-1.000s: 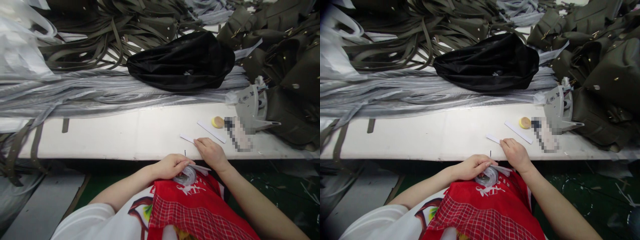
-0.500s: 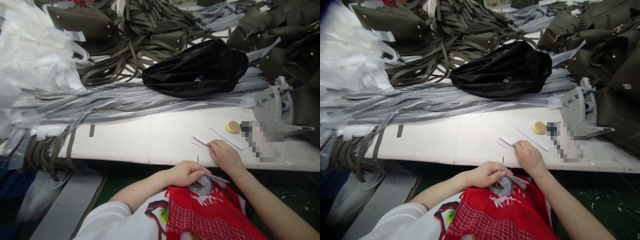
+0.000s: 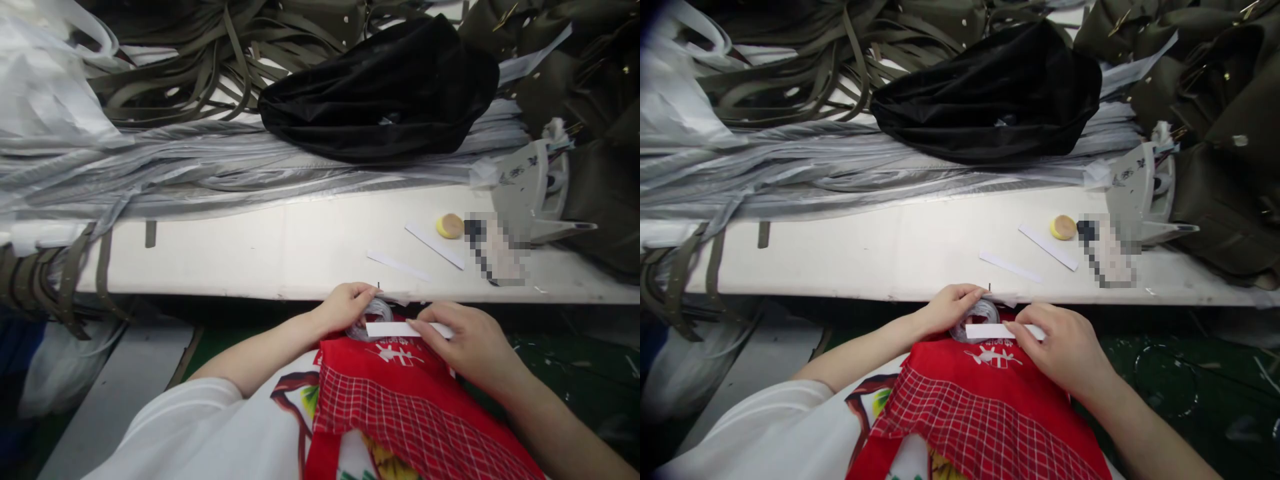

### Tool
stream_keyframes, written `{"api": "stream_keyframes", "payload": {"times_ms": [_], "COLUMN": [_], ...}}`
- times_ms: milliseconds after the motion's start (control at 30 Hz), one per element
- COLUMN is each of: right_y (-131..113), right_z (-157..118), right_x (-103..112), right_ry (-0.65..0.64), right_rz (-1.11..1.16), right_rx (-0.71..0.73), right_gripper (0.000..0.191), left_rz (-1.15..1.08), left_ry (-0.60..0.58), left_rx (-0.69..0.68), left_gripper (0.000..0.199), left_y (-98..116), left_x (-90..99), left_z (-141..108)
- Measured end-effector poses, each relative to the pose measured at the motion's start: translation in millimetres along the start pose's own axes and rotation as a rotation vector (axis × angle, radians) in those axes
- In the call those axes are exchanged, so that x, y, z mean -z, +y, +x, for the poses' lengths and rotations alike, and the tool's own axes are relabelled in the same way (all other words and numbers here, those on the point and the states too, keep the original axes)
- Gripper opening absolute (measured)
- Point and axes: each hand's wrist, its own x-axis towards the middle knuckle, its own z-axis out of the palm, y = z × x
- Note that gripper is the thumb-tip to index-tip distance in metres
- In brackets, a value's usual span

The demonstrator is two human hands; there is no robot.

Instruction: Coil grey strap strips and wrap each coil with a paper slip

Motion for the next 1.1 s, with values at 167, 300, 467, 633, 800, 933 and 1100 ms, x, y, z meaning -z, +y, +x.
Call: {"api": "stream_keyframes", "payload": {"times_ms": [167, 300, 467, 633, 800, 933, 1100], "right_y": [-13.8, -24.4, -21.8, -7.7, 11.8, 24.0, 21.7], "right_z": [-10.1, -9.0, -2.9, -18.5, -26.5, -15.7, -15.2], "right_x": [3.7, -3.6, -31.0, -16.1, -3.0, -26.3, -49.6], "right_ry": [0.167, 0.148, 0.077, -0.087, -0.050, 0.091, 0.229], "right_rz": [-0.313, -0.452, -0.447, -0.154, 0.250, 0.543, 0.664], "right_rx": [0.255, 0.472, 0.485, 0.100, -0.085, -0.179, -0.308], "right_gripper": [0.031, 0.031, 0.027, 0.017, 0.014, 0.010, 0.029], "left_rz": [0.029, 0.116, 0.229, 0.354, 0.368, 0.434, 0.423], "left_ry": [-0.112, -0.160, -0.184, -0.204, -0.293, -0.328, -0.155], "left_rx": [0.030, 0.004, -0.070, -0.226, -0.323, -0.472, -0.392], "left_gripper": [0.051, 0.052, 0.051, 0.041, 0.036, 0.027, 0.028], "left_y": [5.7, 12.3, 13.5, 15.4, 26.1, 32.1, 15.1], "left_x": [-1.6, -6.3, -18.9, -25.5, -30.4, -38.1, -47.3], "left_z": [2.2, 0.4, 6.0, 9.9, 5.9, 2.9, -0.1]}}
